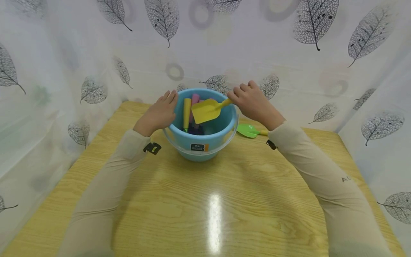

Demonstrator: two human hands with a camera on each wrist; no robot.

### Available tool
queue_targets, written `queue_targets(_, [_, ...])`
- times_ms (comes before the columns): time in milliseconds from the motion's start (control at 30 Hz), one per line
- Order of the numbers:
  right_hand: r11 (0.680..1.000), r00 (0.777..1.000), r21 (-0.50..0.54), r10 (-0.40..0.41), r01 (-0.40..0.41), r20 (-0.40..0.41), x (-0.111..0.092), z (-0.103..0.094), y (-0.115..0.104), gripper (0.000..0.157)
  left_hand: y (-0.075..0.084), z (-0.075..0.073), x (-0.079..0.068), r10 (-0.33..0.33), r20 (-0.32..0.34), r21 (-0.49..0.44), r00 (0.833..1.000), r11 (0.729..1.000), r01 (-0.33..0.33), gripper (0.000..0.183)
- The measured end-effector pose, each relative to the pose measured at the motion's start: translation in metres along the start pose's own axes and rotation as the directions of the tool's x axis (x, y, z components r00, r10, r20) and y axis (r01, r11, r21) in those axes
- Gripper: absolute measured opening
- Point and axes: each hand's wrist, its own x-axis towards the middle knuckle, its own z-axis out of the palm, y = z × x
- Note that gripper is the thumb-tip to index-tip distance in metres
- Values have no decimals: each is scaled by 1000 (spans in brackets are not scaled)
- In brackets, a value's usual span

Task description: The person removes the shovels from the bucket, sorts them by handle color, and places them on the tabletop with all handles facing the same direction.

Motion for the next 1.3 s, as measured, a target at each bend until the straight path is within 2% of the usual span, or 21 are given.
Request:
queue_targets(333, [998, 996, 11, 70, -69, -63, -5, 4, -3, 17, 1, -1, -2, 1, -8, 12, 1000, 1000, 0, 61])
queue_targets(833, [979, 979, 77, 193, -188, -71, -14, 8, -11, 18, 1, 0, 0, -6, -4, 21, 1000, 1000, 6, 61])
queue_targets(1300, [952, 952, 88, 298, -292, -66, -24, 9, -13, 22, 0, 1, 0, 5, -17, 21, 1000, 1000, -4, 61])
